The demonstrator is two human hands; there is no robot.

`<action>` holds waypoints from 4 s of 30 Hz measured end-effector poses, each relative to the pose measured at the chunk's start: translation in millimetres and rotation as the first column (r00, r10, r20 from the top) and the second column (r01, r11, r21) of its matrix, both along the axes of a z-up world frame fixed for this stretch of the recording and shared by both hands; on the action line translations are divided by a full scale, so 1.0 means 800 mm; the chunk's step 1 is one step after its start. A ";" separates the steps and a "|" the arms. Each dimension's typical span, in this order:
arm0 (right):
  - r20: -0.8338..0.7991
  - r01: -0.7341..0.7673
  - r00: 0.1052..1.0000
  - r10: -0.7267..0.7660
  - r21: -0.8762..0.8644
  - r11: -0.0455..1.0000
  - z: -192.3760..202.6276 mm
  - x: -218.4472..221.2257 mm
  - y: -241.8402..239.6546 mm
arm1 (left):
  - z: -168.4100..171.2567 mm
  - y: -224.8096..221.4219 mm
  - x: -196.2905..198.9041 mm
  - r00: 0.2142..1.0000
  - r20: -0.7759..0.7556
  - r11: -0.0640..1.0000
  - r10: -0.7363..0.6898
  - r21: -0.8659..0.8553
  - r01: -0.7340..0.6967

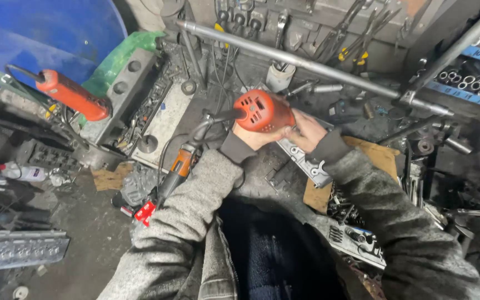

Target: Grind and polish the ports of an engine cylinder head using power tools.

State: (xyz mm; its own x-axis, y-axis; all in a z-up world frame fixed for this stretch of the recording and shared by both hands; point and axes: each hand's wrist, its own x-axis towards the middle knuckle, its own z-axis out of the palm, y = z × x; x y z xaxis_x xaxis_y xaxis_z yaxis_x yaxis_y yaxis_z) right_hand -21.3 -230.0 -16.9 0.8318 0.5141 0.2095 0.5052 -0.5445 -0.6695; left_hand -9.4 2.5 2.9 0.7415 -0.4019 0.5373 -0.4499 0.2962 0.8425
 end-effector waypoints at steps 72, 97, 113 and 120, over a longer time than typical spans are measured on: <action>0.141 0.101 0.973 -0.180 0.443 0.891 -0.049 -0.082 0.026 | -0.034 -0.142 -0.072 0.964 -0.011 0.625 0.265 -0.759 -0.181; 0.387 0.182 0.831 -0.400 0.490 0.852 -0.067 -0.088 0.065 | 0.031 -0.020 -0.072 0.983 0.107 0.969 -0.150 -0.182 0.168; 0.440 0.233 0.707 -0.554 0.595 0.770 0.009 -0.166 0.094 | 0.156 0.023 -0.145 0.974 0.112 0.955 -0.199 0.246 0.167; 0.449 0.363 0.723 -0.525 0.400 0.842 -0.022 -0.195 0.048 | 0.074 -0.075 -0.170 0.989 -0.065 0.894 0.134 -0.422 -0.149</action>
